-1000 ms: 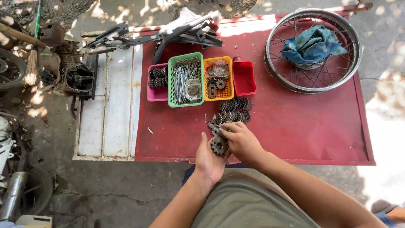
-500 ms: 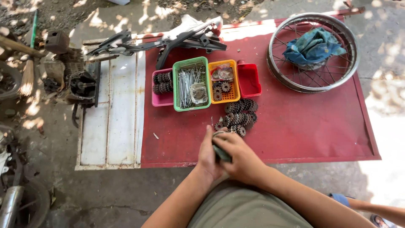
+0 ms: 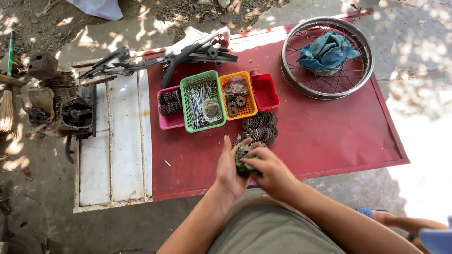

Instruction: The person cleans several small metal gears using a cloth. They pick up each gear from a pile on a red table, wipe it thoroughly, and place it into a red plastic container. The person repeats this process for multiple gears.

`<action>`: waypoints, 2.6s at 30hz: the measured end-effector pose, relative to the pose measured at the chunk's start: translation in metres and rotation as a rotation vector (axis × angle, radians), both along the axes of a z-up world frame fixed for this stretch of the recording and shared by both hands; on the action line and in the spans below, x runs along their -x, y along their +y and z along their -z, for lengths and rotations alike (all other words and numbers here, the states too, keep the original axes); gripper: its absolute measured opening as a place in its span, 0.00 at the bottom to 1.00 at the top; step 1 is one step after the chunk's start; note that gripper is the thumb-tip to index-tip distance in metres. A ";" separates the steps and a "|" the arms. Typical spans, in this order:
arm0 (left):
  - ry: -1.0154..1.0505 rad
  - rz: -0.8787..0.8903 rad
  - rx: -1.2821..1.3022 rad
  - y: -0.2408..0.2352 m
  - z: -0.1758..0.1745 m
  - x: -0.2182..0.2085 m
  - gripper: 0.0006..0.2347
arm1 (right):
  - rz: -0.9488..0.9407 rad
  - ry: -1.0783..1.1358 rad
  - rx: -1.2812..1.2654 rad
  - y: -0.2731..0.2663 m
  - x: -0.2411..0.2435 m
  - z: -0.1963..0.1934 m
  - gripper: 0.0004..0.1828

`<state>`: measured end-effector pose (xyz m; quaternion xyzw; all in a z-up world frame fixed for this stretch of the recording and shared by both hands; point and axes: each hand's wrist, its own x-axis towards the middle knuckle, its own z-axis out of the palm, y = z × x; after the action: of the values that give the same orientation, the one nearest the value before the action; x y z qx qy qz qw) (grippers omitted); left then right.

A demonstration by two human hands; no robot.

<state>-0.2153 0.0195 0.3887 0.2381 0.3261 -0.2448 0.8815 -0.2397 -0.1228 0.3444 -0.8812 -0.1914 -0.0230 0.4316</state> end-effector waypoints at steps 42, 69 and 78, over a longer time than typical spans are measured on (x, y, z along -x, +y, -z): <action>-0.111 -0.161 -0.137 0.008 0.004 -0.015 0.20 | 0.022 -0.079 0.156 0.026 -0.029 -0.069 0.21; -1.372 0.168 -1.048 0.010 -0.035 0.000 0.16 | 0.310 1.309 -1.424 -0.007 -0.013 -0.057 0.10; -1.318 0.190 -1.145 0.016 -0.034 0.000 0.16 | 0.299 1.315 -1.396 -0.009 -0.014 -0.056 0.13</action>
<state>-0.2157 0.0357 0.4229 0.7630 -0.1976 0.0714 0.6113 -0.2258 -0.1322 0.4004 -0.2788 0.2587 0.3112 0.8709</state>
